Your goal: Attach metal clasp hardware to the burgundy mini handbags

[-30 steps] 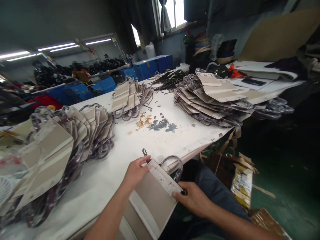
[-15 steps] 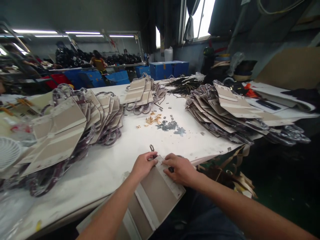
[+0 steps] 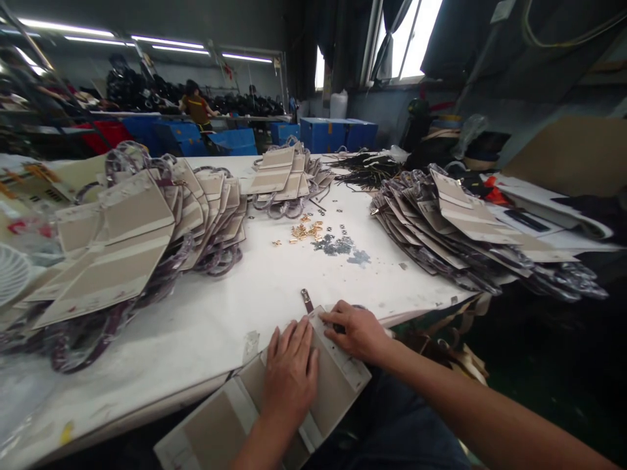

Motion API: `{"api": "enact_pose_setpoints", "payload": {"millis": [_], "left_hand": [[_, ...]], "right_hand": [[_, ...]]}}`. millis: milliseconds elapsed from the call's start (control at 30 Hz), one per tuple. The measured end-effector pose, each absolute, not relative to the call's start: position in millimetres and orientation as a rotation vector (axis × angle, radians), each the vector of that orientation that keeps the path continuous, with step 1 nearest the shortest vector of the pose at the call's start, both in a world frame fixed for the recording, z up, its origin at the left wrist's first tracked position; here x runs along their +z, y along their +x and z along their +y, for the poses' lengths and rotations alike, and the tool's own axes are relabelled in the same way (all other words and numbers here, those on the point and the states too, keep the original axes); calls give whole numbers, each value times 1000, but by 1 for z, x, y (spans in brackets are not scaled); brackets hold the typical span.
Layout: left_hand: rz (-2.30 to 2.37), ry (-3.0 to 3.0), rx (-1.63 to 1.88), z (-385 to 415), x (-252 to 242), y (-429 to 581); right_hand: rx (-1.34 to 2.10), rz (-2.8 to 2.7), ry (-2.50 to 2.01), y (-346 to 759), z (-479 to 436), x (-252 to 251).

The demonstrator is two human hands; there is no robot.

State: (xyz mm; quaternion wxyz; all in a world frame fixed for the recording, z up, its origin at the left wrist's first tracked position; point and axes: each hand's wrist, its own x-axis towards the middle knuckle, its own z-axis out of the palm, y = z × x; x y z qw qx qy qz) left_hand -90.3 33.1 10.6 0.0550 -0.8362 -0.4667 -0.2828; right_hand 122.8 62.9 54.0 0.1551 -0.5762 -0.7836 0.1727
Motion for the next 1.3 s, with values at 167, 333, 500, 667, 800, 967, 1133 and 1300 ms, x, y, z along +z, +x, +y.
{"api": "enact_pose_setpoints", "payload": {"millis": [167,333,500,667,800,967,1133,1300], "left_hand": [[-1414,-2506,-752,30,7,-89],[-1382,-2492,-687,35,7,-92],[-1343,-2470,-714,40,0,-92],[-1254,-2449,-735,49,-4,-94],[-1175,-2406,-727,55,-3,-94],[-1128,-2371,-707,56,0,-93],[-1166,-2376,-704,55,-1,-92],[-1259,-2435,-740,51,0,-88]], "right_hand": [[476,-2222,-1643,117,56,52],[492,-2211,-1638,118,55,52],[462,-2328,-1587,125,61,57],[405,-2392,-1577,128,63,62],[364,-2434,-1546,128,64,63],[344,-2453,-1495,130,65,64],[483,-2193,-1556,162,96,80],[415,-1822,-2064,226,159,91]]}}
